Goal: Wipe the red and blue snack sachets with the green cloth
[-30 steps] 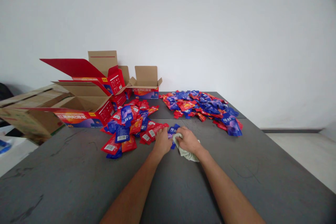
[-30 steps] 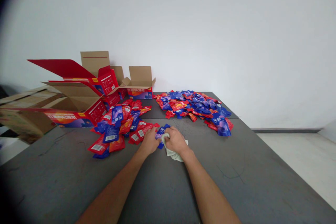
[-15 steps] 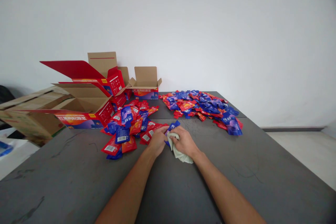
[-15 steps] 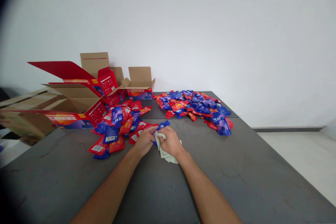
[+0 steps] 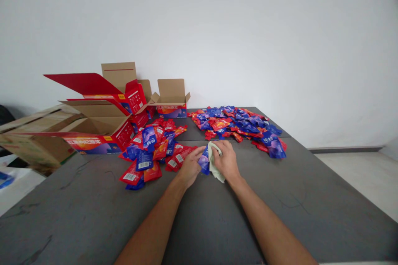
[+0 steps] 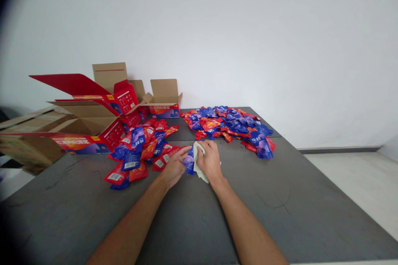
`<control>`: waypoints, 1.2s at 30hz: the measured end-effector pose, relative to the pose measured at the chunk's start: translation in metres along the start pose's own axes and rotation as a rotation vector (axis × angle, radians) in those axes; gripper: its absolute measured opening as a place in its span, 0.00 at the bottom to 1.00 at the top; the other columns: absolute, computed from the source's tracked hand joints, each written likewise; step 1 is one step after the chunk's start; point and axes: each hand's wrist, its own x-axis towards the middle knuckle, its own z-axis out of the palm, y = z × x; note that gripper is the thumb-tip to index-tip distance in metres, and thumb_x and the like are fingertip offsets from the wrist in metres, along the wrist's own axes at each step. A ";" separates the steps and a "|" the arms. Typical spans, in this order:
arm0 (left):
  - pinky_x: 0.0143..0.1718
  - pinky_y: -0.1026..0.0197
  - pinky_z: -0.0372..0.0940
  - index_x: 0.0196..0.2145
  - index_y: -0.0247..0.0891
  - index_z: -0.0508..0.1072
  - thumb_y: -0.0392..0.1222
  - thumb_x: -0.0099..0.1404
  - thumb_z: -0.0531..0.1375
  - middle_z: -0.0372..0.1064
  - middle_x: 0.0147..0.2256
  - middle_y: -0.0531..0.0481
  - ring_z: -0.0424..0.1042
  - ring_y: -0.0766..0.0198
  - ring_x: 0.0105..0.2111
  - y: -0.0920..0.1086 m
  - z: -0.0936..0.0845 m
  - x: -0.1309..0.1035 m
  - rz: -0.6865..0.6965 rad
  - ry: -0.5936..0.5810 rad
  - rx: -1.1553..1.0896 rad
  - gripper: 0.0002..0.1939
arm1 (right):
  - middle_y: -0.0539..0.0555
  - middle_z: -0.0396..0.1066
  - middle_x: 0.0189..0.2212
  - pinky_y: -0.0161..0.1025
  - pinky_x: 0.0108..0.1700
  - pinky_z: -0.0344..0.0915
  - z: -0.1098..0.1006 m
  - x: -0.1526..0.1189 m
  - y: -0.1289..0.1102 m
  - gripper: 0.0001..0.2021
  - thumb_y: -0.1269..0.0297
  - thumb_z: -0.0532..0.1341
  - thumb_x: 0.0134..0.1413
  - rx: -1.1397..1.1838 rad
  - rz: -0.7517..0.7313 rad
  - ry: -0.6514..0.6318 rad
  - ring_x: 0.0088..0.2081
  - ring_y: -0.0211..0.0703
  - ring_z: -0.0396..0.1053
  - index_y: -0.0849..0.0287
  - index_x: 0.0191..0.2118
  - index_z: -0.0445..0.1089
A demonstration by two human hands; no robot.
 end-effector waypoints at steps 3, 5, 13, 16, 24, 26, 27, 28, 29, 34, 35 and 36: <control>0.28 0.69 0.58 0.54 0.38 0.71 0.21 0.39 0.57 0.75 0.46 0.45 0.72 0.67 0.33 0.002 -0.004 0.002 0.077 0.047 -0.035 0.41 | 0.57 0.71 0.43 0.46 0.53 0.64 0.005 -0.006 -0.008 0.13 0.68 0.58 0.60 0.038 -0.076 -0.115 0.48 0.49 0.67 0.54 0.47 0.76; 0.30 0.68 0.60 0.54 0.39 0.71 0.22 0.39 0.57 0.75 0.46 0.45 0.73 0.65 0.36 0.004 -0.005 0.003 0.129 0.089 -0.043 0.41 | 0.56 0.72 0.42 0.46 0.53 0.64 0.008 -0.010 -0.015 0.13 0.69 0.59 0.59 0.071 -0.110 -0.198 0.47 0.49 0.67 0.52 0.46 0.77; 0.33 0.65 0.63 0.53 0.40 0.70 0.26 0.41 0.58 0.74 0.45 0.47 0.73 0.64 0.37 0.009 -0.004 0.005 0.160 0.274 -0.021 0.38 | 0.57 0.68 0.50 0.45 0.56 0.65 0.010 -0.012 -0.023 0.11 0.68 0.61 0.57 0.182 -0.009 -0.222 0.51 0.47 0.68 0.51 0.44 0.78; 0.33 0.65 0.63 0.52 0.40 0.72 0.27 0.42 0.59 0.74 0.44 0.49 0.71 0.66 0.34 0.010 -0.005 0.005 0.176 0.350 -0.033 0.36 | 0.56 0.71 0.51 0.46 0.59 0.63 0.009 -0.009 -0.018 0.11 0.67 0.61 0.57 0.209 0.072 -0.177 0.53 0.48 0.68 0.53 0.43 0.78; 0.30 0.68 0.59 0.55 0.41 0.70 0.27 0.44 0.60 0.74 0.36 0.53 0.69 0.68 0.30 0.007 -0.009 0.007 0.234 0.409 0.143 0.38 | 0.51 0.78 0.44 0.46 0.54 0.66 0.010 -0.011 -0.015 0.11 0.65 0.61 0.57 0.218 0.175 -0.215 0.46 0.47 0.73 0.52 0.44 0.77; 0.32 0.67 0.61 0.56 0.41 0.69 0.27 0.45 0.60 0.74 0.35 0.53 0.70 0.68 0.31 0.005 -0.012 0.008 0.262 0.425 0.207 0.38 | 0.52 0.78 0.44 0.45 0.54 0.66 0.011 -0.011 -0.015 0.11 0.64 0.61 0.57 0.223 0.167 -0.206 0.47 0.47 0.73 0.52 0.44 0.77; 0.33 0.67 0.62 0.57 0.42 0.68 0.27 0.46 0.60 0.75 0.36 0.52 0.71 0.67 0.33 0.004 -0.013 0.008 0.275 0.431 0.237 0.38 | 0.52 0.78 0.44 0.46 0.54 0.66 0.010 -0.011 -0.015 0.11 0.64 0.61 0.57 0.225 0.166 -0.202 0.46 0.47 0.73 0.52 0.44 0.77; 0.34 0.66 0.63 0.58 0.42 0.68 0.27 0.47 0.60 0.75 0.37 0.51 0.72 0.66 0.34 0.003 -0.013 0.008 0.289 0.435 0.268 0.38 | 0.52 0.78 0.44 0.46 0.54 0.66 0.010 -0.011 -0.015 0.11 0.64 0.61 0.57 0.225 0.167 -0.197 0.46 0.47 0.73 0.52 0.44 0.77; 0.36 0.65 0.64 0.58 0.42 0.67 0.27 0.48 0.60 0.75 0.39 0.50 0.73 0.64 0.36 0.003 -0.014 0.008 0.303 0.440 0.303 0.37 | 0.53 0.78 0.44 0.46 0.54 0.66 0.010 -0.011 -0.015 0.11 0.64 0.61 0.57 0.226 0.169 -0.193 0.47 0.47 0.73 0.52 0.44 0.77; 0.43 0.61 0.67 0.59 0.42 0.66 0.29 0.55 0.60 0.75 0.42 0.47 0.76 0.60 0.41 0.001 -0.013 0.007 0.359 0.488 0.451 0.33 | 0.53 0.78 0.43 0.45 0.52 0.67 0.008 -0.010 -0.019 0.11 0.62 0.61 0.57 0.279 0.208 -0.194 0.45 0.47 0.73 0.53 0.44 0.77; 0.43 0.61 0.68 0.59 0.42 0.66 0.29 0.56 0.60 0.74 0.42 0.47 0.76 0.60 0.42 0.001 -0.012 0.007 0.365 0.492 0.450 0.33 | 0.53 0.78 0.43 0.45 0.51 0.67 0.007 -0.009 -0.021 0.11 0.61 0.60 0.57 0.309 0.220 -0.202 0.43 0.47 0.74 0.53 0.44 0.77; 0.44 0.61 0.68 0.60 0.43 0.65 0.29 0.56 0.60 0.74 0.43 0.46 0.76 0.60 0.42 0.001 -0.011 0.006 0.370 0.498 0.447 0.33 | 0.53 0.78 0.42 0.44 0.49 0.68 0.006 -0.008 -0.022 0.12 0.61 0.61 0.57 0.343 0.233 -0.210 0.42 0.46 0.74 0.54 0.44 0.77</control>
